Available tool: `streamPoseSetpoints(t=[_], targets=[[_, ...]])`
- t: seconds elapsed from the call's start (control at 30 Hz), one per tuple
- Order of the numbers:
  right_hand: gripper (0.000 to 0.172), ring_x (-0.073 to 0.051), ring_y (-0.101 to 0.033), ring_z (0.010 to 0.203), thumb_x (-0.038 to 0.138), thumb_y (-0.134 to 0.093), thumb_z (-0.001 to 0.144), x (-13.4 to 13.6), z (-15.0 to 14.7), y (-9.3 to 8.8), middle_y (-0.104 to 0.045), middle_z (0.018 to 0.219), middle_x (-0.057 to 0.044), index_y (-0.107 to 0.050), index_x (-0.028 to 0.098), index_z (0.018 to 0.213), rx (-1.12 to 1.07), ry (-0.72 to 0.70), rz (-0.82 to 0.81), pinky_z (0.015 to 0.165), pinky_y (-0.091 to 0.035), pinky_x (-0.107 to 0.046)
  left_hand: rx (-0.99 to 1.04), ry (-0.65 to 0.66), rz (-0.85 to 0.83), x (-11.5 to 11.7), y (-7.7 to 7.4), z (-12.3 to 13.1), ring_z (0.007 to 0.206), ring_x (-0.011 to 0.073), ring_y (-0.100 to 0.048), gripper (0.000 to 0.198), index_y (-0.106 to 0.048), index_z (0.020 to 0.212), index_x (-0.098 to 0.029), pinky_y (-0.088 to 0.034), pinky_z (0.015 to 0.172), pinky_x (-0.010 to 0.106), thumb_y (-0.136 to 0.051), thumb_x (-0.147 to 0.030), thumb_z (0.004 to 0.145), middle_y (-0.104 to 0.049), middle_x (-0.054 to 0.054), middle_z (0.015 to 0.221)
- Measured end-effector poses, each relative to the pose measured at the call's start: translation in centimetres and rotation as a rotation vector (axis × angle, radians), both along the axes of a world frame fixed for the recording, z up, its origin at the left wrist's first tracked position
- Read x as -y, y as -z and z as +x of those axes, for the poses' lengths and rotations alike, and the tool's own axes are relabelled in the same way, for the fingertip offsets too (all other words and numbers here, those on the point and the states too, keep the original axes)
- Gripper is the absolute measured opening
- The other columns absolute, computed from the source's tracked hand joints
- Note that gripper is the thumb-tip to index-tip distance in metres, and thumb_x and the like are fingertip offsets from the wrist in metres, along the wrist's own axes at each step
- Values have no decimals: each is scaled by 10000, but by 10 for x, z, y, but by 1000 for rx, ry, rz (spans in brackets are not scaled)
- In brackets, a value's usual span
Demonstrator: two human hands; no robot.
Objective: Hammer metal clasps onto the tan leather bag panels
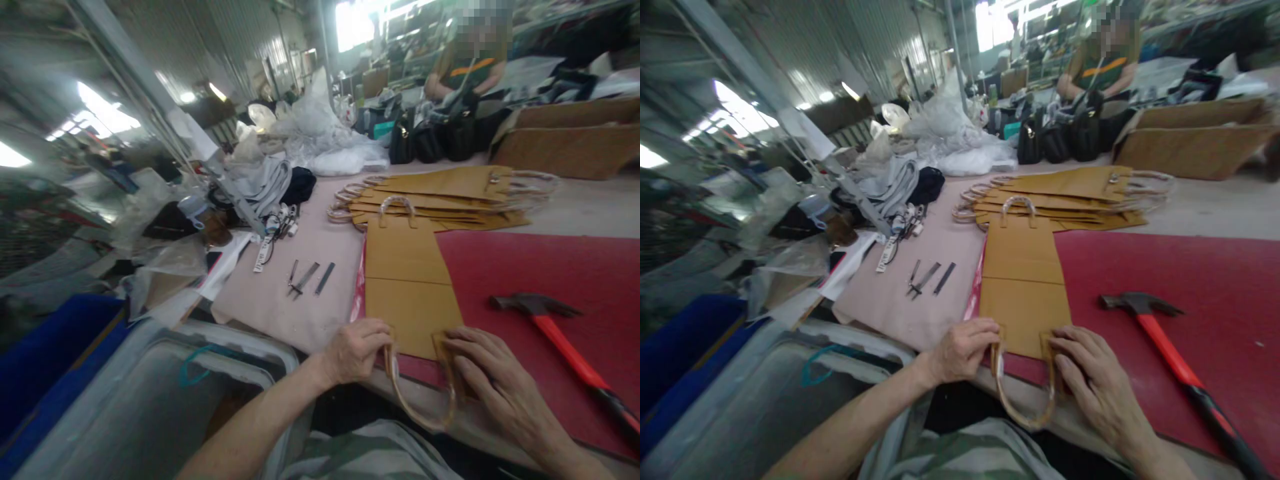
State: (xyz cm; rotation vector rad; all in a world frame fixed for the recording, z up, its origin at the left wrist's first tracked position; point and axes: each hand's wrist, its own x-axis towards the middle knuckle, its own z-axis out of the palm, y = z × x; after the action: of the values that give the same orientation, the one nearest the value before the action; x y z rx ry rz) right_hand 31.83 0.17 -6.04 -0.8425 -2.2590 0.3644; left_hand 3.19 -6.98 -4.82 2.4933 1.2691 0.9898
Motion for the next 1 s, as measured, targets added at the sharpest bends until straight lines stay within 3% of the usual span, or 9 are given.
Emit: streamPoseSetpoints(t=[0.1,0.2,0.3,0.4,0.5,0.6,0.7,0.87,1.0], targets=[[308,-314,-639,1095,430,-529,974,-1,-7,9,-699,1165,-117,-701,210,1106,25,41,86,915,-545,-486,-2,-12,-41,-3,1,-1,1187,177,-656,292,-665,1122,-126,-553,1057,302,-450,-85,928,-723,117,1178],[351,-331,-629,1096,460,-503,985,0,-14,15,-681,1180,-131,-683,195,1128,55,33,129,921,-521,-508,103,-160,-68,-7,0,-10,1099,176,-696,282,-667,1126,-134,-579,1000,299,-466,-99,931,-743,105,1133],[355,-323,-635,1063,482,-499,991,-1,-15,17,-678,1174,-123,-666,206,1139,63,34,138,903,-510,-499,116,-509,-122,-14,-7,-41,981,194,-716,226,-704,1030,-166,-587,924,309,-508,-121,926,-755,84,1018],[344,-320,-633,1056,482,-488,999,-3,-15,17,-681,1159,-116,-653,217,1145,73,34,153,895,-500,-494,-38,-941,-285,-26,-18,-88,1001,224,-702,221,-724,1036,-181,-560,921,334,-532,-154,929,-741,102,1065],[327,-322,-633,1055,462,-486,1001,-5,-15,16,-677,1161,-120,-643,217,1149,77,23,179,887,-495,-493,-206,-1151,-489,-40,-27,-133,1125,259,-666,258,-716,1127,-148,-516,964,344,-580,-248,933,-706,158,1197],[306,-322,-640,1045,446,-508,988,-5,-15,16,-680,1165,-116,-643,224,1149,76,15,187,877,-498,-487,-250,-1162,-607,-53,-32,-163,1102,276,-678,268,-743,1062,-138,-513,914,332,-642,-324,896,-728,173,1148],[297,-324,-645,1048,433,-515,980,-5,-14,17,-689,1162,-109,-649,226,1147,71,18,181,885,-498,-488,-259,-1147,-659,-62,-35,-174,1030,271,-703,248,-759,985,-149,-518,865,319,-654,-348,881,-760,155,1051],[287,-317,-638,1053,421,-535,971,-3,-17,13,-685,1153,-112,-656,219,1134,70,30,149,902,-504,-487,-300,-1082,-612,-69,-39,-151,1149,261,-664,279,-740,1075,-162,-492,968,324,-575,-339,936,-725,159,1187],[248,-298,-634,1028,380,-528,980,1,-21,5,-679,1120,-113,-657,216,1114,79,47,150,888,-509,-470,-301,-938,-680,-80,-34,-120,1064,274,-705,272,-762,973,-172,-528,923,330,-646,-398,877,-764,141,1048]])
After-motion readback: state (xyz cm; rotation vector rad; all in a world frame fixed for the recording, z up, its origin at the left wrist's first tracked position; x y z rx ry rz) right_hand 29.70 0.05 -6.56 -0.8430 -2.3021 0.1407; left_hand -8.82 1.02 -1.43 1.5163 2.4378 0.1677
